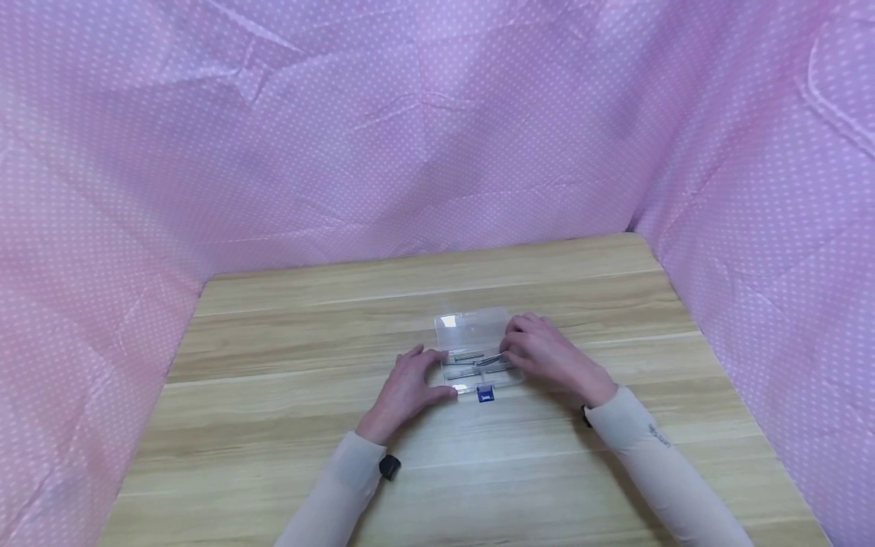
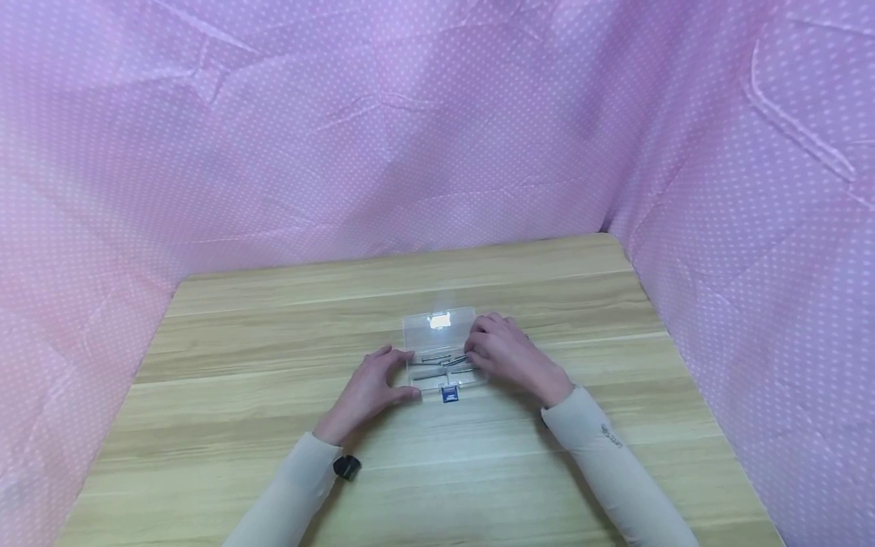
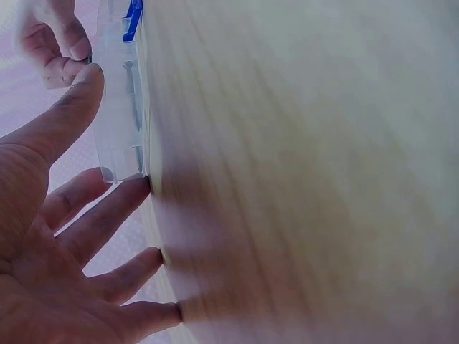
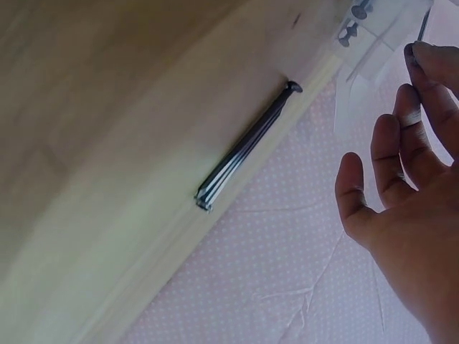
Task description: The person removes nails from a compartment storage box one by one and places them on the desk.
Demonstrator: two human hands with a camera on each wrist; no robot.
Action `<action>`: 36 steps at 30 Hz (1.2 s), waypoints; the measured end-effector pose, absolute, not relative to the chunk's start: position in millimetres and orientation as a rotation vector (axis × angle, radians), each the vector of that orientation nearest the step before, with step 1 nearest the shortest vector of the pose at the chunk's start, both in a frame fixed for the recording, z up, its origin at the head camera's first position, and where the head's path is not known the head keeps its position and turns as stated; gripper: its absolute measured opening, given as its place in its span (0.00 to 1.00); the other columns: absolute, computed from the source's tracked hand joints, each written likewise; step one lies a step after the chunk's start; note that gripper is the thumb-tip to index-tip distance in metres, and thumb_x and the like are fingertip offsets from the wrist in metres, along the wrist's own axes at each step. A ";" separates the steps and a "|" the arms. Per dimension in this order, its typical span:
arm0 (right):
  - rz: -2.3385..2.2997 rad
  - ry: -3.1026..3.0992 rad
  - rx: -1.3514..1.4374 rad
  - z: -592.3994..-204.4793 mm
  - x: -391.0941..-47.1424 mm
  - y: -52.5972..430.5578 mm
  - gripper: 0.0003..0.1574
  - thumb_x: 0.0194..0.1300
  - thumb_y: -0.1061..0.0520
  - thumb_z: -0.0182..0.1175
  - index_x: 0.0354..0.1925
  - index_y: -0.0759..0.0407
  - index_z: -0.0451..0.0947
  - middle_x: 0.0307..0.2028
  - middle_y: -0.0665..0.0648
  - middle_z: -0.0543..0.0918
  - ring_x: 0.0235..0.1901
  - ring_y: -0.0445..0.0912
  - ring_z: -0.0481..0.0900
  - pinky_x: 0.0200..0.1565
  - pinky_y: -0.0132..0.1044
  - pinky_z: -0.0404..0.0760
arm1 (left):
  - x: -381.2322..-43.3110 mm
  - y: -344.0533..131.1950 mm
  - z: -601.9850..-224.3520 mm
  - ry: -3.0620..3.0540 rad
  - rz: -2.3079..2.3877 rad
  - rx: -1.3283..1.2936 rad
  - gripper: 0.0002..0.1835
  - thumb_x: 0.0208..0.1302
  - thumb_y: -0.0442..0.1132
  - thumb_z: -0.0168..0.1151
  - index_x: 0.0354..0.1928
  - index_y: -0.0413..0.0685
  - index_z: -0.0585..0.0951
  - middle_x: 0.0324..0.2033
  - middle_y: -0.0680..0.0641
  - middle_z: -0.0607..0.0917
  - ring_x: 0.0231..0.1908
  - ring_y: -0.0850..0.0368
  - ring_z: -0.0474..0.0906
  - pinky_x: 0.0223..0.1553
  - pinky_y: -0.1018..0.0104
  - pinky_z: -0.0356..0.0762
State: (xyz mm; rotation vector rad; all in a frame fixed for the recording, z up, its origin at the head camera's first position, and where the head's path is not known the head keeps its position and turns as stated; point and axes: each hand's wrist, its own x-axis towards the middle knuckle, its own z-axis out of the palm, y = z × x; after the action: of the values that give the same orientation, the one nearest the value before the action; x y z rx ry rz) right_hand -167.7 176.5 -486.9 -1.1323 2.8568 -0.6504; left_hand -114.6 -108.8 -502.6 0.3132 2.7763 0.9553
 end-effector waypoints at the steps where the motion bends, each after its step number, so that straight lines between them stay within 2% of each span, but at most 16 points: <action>1: -0.657 2.860 -1.135 -486.6 -167.6 177.7 0.06 0.65 0.58 0.71 0.41 0.54 0.89 0.44 0.51 0.81 0.49 0.50 0.75 0.55 0.51 0.76 | -114.6 -108.9 -502.9 2.777 0.955 0.313 0.37 0.53 0.53 0.82 0.63 0.48 0.81 0.63 0.44 0.82 0.73 0.36 0.64 0.75 0.35 0.53; 17: -0.700 2.924 -1.141 -483.9 -167.6 196.0 0.06 0.61 0.60 0.74 0.38 0.57 0.89 0.42 0.54 0.83 0.47 0.53 0.77 0.49 0.51 0.78 | -114.6 -108.9 -502.4 2.766 0.971 0.298 0.35 0.53 0.52 0.82 0.62 0.49 0.82 0.63 0.44 0.82 0.73 0.36 0.63 0.74 0.34 0.55; 36: -0.750 2.983 -1.113 -481.1 -166.1 217.9 0.06 0.59 0.63 0.74 0.36 0.58 0.88 0.39 0.55 0.83 0.45 0.55 0.78 0.48 0.55 0.78 | -116.2 -110.1 -502.8 2.764 0.970 0.315 0.36 0.52 0.53 0.82 0.63 0.48 0.82 0.63 0.43 0.82 0.73 0.36 0.63 0.75 0.35 0.53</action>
State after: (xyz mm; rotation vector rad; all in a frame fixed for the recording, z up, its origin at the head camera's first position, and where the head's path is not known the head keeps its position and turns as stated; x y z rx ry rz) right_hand -166.1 217.9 -481.1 -1.1126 2.9829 -0.7500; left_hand -116.2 -110.1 -502.8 0.3154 2.7638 0.9705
